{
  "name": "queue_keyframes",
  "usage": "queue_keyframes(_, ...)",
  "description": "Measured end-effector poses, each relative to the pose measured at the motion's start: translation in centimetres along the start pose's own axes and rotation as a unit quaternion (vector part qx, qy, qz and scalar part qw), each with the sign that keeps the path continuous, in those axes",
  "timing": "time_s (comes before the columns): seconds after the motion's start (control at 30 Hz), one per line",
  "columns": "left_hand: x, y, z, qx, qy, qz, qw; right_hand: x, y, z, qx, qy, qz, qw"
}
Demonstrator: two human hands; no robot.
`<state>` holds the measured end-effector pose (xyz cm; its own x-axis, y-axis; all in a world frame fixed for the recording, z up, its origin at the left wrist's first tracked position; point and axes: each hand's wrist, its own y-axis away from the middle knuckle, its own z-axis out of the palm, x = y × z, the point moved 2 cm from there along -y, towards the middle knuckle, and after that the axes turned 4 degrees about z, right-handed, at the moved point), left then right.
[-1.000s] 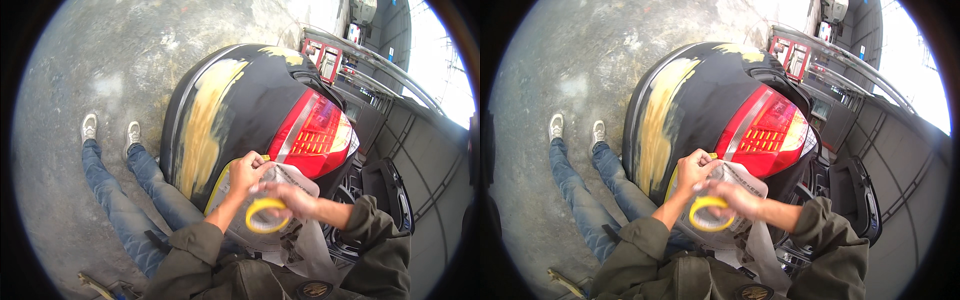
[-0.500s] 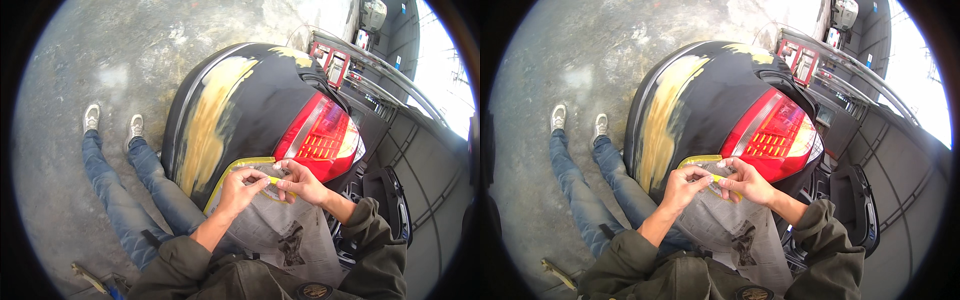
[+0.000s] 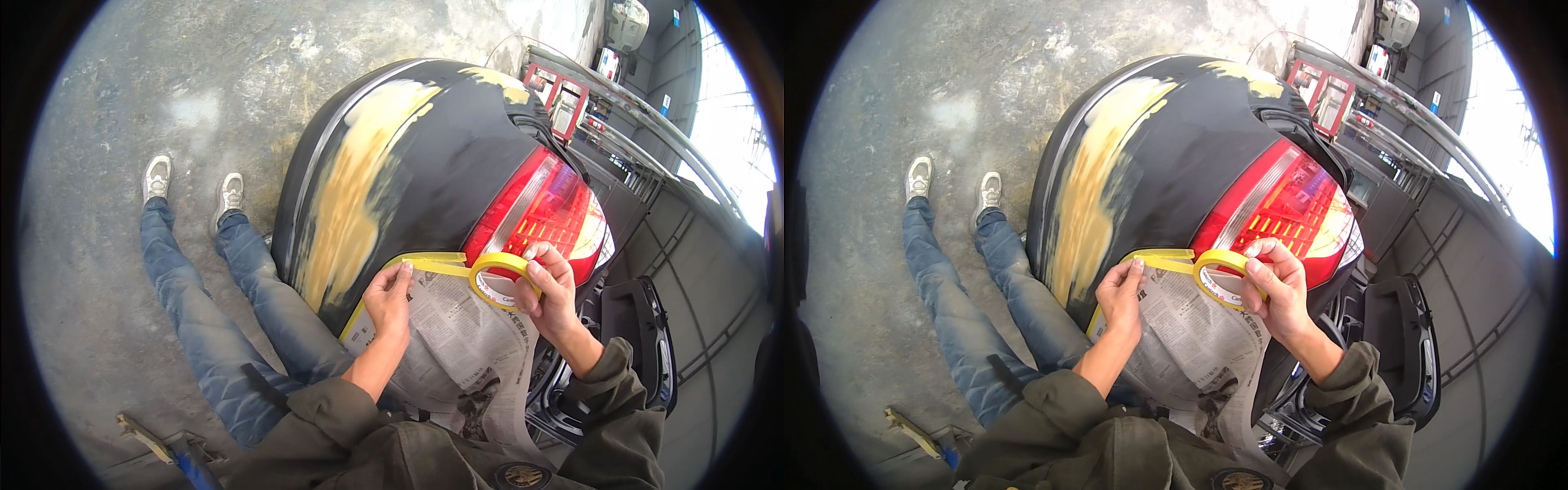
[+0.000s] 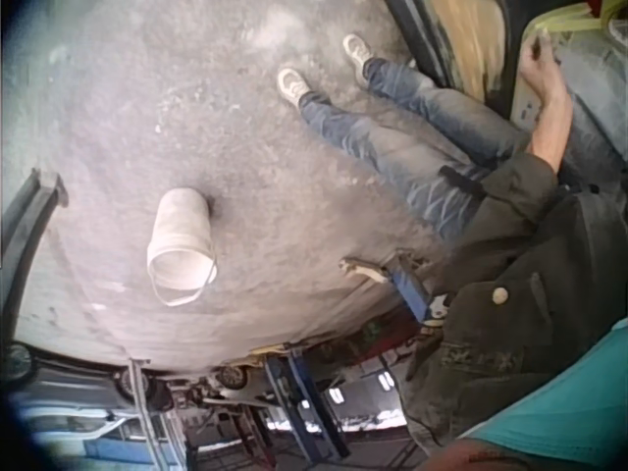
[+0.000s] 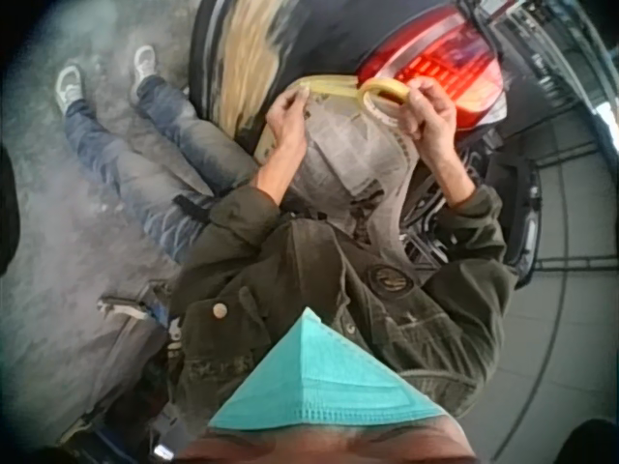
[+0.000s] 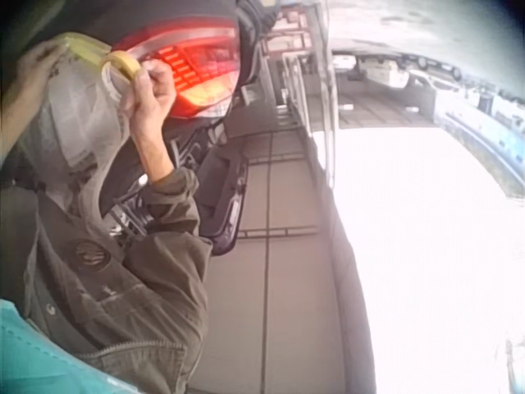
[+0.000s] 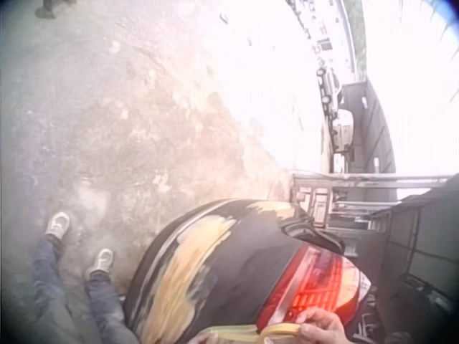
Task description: The person covers the rear bumper and taillight areas of a black car with newspaper and secures them using yellow masking tape. The person walks to a control panel and presses a button before returning to continue taping the newspaper in place.
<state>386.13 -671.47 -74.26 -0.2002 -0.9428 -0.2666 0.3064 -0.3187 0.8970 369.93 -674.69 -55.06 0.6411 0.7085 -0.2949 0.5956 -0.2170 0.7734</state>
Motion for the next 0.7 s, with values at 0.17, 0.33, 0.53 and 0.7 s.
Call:
queue_keyframes(0.17,0.9,-1.9,0.0,-0.022,-0.093,0.04,0.995,-0.3,-0.3,0.2,0.002,0.005,0.004,1.0)
queue_keyframes(0.33,1.7,-2.9,-0.7,-0.09,-0.203,0.164,0.961,-0.4,-0.1,0.0,0.004,0.013,0.026,1.0)
queue_keyframes(0.53,2.4,-1.6,1.4,-0.175,-0.201,0.119,0.956,-2.6,0.2,0.9,-0.013,0.123,0.084,0.989)
queue_keyframes(0.7,2.8,-2.0,1.7,-0.195,-0.214,0.127,0.949,-8.3,2.2,4.3,-0.099,0.649,-0.139,0.741)
